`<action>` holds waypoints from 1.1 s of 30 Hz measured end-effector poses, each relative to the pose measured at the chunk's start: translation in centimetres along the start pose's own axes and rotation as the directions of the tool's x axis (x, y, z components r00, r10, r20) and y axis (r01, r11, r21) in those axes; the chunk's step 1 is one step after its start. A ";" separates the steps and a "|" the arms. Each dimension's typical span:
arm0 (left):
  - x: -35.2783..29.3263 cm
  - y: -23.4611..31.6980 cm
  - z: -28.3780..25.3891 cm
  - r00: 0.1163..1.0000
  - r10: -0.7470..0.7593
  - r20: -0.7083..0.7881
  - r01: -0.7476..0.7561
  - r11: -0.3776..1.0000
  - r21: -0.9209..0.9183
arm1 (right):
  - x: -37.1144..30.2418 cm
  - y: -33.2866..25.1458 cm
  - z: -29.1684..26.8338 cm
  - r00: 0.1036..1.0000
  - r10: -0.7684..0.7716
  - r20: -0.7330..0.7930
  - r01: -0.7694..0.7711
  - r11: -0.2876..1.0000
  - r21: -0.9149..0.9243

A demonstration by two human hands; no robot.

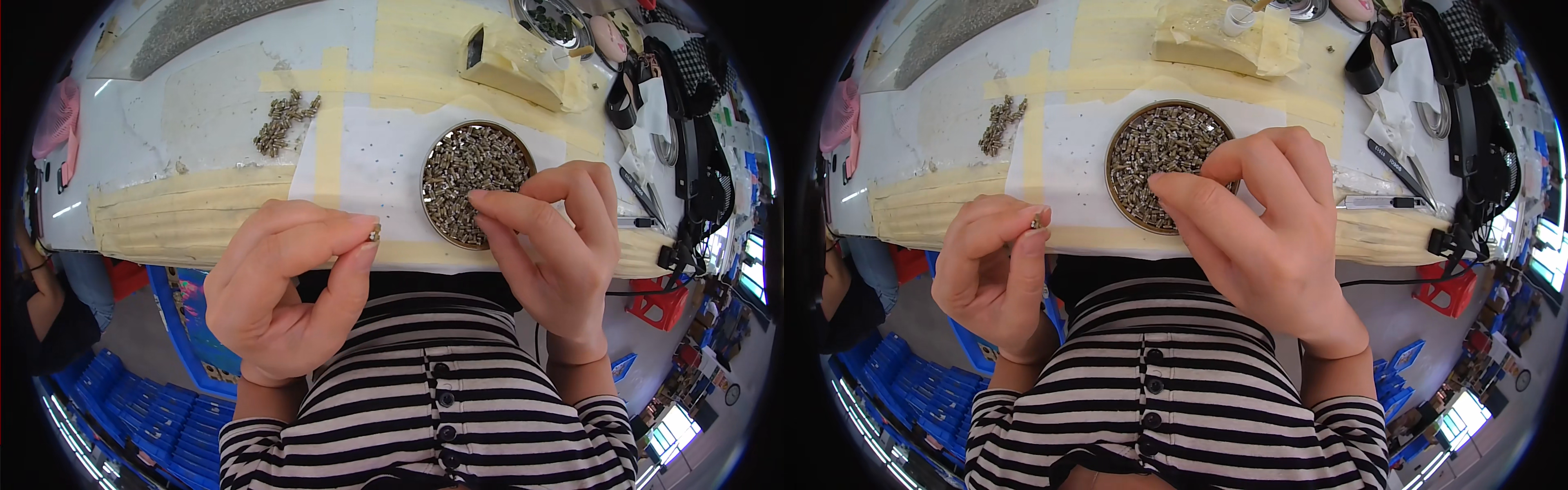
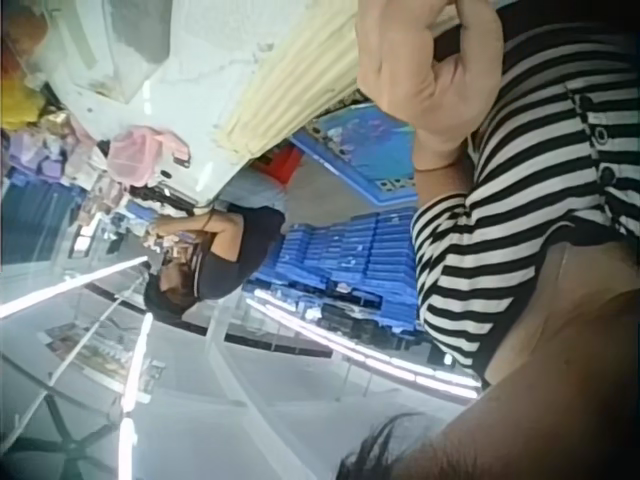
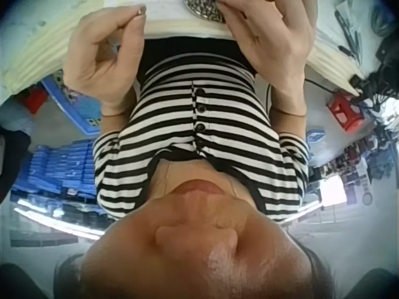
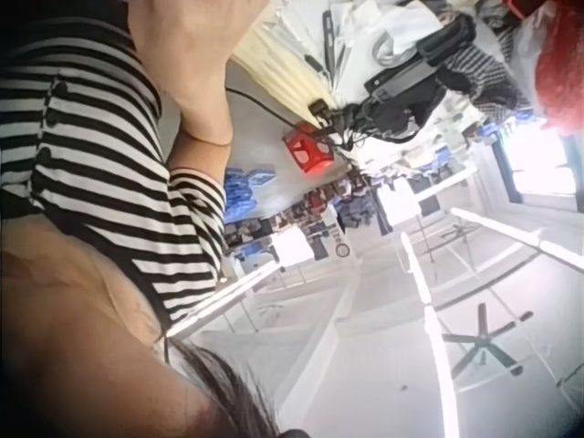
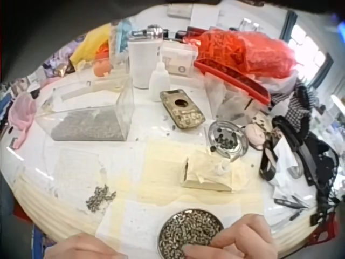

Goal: Assembling small plastic components for toy tank models at a factory workbench.

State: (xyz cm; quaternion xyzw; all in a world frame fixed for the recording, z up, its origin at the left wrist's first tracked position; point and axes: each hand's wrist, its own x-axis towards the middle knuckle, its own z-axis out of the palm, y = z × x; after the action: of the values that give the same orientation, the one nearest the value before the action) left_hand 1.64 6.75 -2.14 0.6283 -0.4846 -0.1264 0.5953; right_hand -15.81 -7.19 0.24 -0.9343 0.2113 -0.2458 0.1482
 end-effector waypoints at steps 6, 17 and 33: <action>0.0 -0.4 0.1 1.000 0.010 0.003 -0.010 1.000 -0.009 | 0.4 0.1 0.1 0.999 0.034 0.007 -0.034 0.999 -0.005; 0.0 -0.5 0.2 1.000 0.014 0.007 -0.014 1.000 0.010 | 0.3 0.4 -0.2 0.997 0.071 -0.003 -0.071 0.997 0.040; -0.1 -0.5 0.5 1.000 -0.006 -0.024 0.006 1.000 0.017 | 0.7 0.1 0.2 0.999 -0.037 0.004 0.037 0.998 0.046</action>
State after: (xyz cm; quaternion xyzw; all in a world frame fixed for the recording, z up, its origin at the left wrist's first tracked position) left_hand 1.45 6.42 -2.73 0.6362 -0.4766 -0.1166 0.5953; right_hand -15.14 -7.55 0.33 -0.9350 0.1880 -0.2511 0.1653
